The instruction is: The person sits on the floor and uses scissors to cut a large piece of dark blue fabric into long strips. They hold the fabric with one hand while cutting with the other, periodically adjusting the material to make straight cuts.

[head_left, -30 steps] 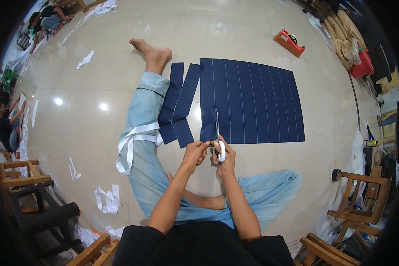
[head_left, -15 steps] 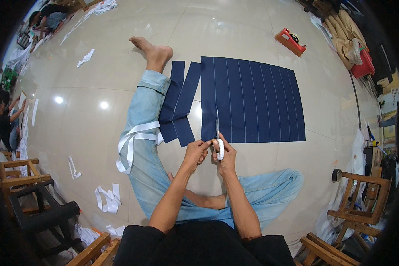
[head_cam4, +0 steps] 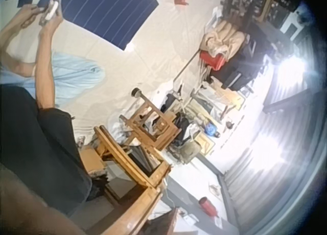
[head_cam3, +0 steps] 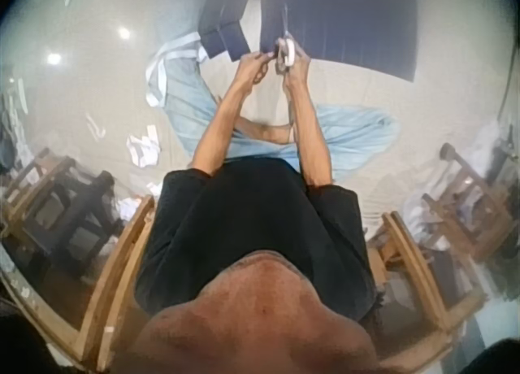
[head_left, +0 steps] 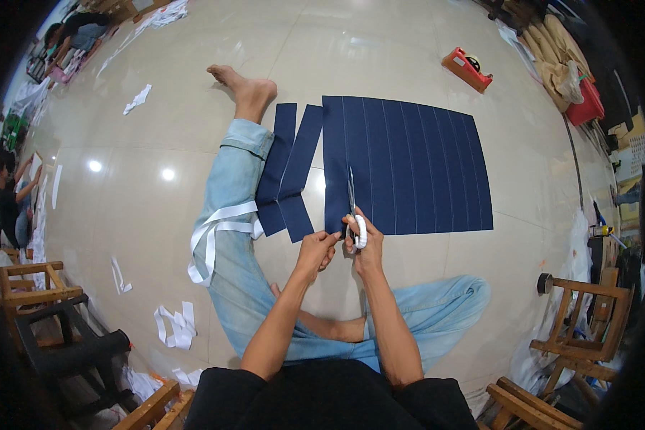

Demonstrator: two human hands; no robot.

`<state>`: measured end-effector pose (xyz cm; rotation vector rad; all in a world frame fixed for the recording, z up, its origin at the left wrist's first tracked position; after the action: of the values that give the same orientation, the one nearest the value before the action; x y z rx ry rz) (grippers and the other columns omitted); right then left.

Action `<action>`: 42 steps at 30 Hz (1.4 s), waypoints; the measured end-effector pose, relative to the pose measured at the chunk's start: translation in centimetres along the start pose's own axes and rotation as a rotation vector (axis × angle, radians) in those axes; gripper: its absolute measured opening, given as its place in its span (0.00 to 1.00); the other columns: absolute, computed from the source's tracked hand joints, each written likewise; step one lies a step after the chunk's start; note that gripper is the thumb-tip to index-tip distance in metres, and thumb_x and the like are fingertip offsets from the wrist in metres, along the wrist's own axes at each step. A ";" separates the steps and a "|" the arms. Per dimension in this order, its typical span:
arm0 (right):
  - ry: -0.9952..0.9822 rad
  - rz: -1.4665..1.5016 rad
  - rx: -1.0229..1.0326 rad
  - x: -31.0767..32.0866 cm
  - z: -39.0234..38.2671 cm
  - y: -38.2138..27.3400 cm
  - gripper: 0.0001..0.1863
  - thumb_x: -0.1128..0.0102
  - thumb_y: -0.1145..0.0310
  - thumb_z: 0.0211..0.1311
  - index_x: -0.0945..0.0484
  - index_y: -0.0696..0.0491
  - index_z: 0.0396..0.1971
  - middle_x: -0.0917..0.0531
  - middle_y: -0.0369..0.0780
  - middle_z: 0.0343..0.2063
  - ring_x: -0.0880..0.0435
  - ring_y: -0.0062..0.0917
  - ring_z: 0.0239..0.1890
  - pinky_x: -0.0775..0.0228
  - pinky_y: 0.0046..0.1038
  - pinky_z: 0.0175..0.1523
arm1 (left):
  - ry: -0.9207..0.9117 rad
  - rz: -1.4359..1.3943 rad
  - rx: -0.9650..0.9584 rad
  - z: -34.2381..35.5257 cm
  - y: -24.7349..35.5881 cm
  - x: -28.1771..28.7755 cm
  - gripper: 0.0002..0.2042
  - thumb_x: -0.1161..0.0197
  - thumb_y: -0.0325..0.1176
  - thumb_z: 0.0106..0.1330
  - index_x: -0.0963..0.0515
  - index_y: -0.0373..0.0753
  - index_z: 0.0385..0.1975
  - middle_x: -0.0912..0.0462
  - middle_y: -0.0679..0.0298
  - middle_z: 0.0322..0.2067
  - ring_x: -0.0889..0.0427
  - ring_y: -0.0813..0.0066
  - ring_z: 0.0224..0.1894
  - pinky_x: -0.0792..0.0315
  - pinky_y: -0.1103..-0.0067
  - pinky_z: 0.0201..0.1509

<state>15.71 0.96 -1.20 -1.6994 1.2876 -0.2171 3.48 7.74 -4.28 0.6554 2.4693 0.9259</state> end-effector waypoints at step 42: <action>0.022 -0.097 0.052 -2.0 4.6 -1.6 0.30 0.22 0.67 0.57 0.20 0.55 0.61 0.19 0.31 0.22 0.25 0.12 0.16 0.42 0.16 0.18 | -0.008 0.044 -0.006 -0.1 0.3 -0.1 0.14 0.34 0.41 0.71 0.24 0.40 0.26 0.28 0.72 0.12 0.38 0.88 0.08 0.50 0.86 0.10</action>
<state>18.81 5.24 -1.59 -1.7214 1.2064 -0.3243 3.60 7.78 -3.95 0.7121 2.4534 0.9449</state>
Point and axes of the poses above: each hand's wrist, its own z-axis towards the middle knuckle, its own x-axis out of the back of the hand, y = z × x, the point moved 7 cm from there along z, towards the middle knuckle
